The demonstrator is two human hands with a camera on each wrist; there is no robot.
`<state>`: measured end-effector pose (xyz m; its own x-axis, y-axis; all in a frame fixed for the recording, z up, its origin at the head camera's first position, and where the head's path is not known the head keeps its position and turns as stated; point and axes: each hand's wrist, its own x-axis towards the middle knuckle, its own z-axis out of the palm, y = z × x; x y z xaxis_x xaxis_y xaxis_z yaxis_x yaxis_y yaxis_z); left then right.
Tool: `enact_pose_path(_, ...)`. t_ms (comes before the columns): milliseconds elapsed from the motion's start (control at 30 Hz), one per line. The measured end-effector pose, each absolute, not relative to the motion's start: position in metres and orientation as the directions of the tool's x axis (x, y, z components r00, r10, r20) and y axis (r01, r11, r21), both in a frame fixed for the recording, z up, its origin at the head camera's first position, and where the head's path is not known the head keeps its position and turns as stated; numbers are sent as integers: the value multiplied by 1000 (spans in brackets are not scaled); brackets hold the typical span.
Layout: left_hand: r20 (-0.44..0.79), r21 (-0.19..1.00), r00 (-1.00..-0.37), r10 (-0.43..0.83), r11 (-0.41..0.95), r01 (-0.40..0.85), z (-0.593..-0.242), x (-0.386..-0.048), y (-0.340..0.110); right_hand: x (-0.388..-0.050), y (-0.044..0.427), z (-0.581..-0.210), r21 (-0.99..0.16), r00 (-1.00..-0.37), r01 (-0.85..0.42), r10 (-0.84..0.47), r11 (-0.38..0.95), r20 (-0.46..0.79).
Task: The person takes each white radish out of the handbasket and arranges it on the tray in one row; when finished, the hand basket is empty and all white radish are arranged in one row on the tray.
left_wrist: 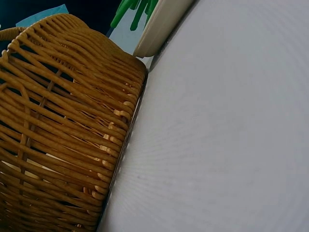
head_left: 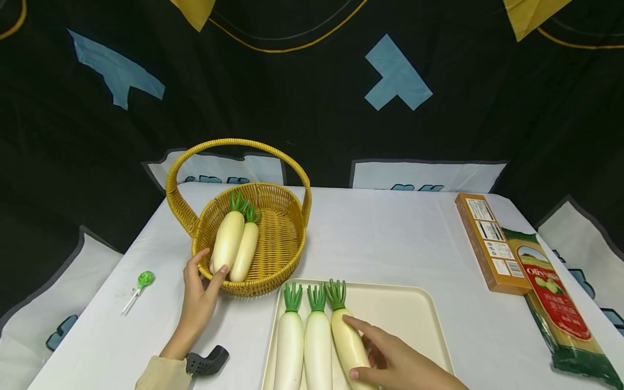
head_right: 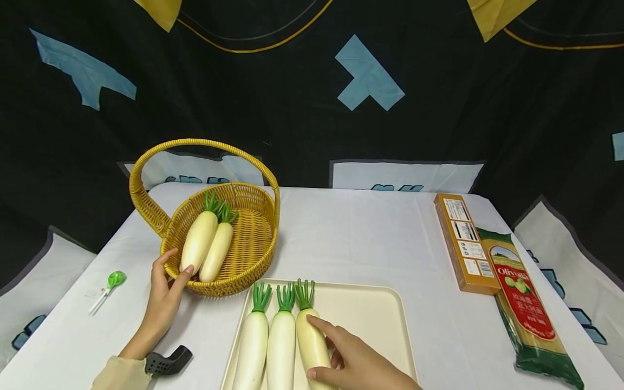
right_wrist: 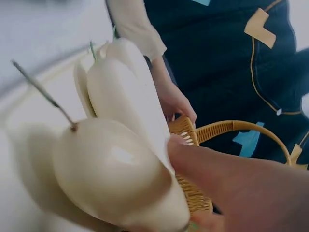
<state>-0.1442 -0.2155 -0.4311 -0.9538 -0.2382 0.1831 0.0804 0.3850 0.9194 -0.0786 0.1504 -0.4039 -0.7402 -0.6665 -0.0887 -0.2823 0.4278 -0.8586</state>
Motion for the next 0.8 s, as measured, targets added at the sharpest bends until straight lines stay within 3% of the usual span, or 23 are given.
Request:
enact_pose_path(133, 183, 920, -953, -241, 385, 80, -431, -144, -216, -80, 152, -399, -768, -763, -377, -644, 518, -59)
enact_pose_path(300, 185, 919, -953, -239, 387, 81, -431, -145, -215, -81, 152, -390, -684, -794, -378, -599, 624, -107)
enact_pose_path(800, 185, 919, -953, -240, 385, 82, -432, -144, -215, -101, 152, -380, -738, -832, -344, -552, 580, -46)
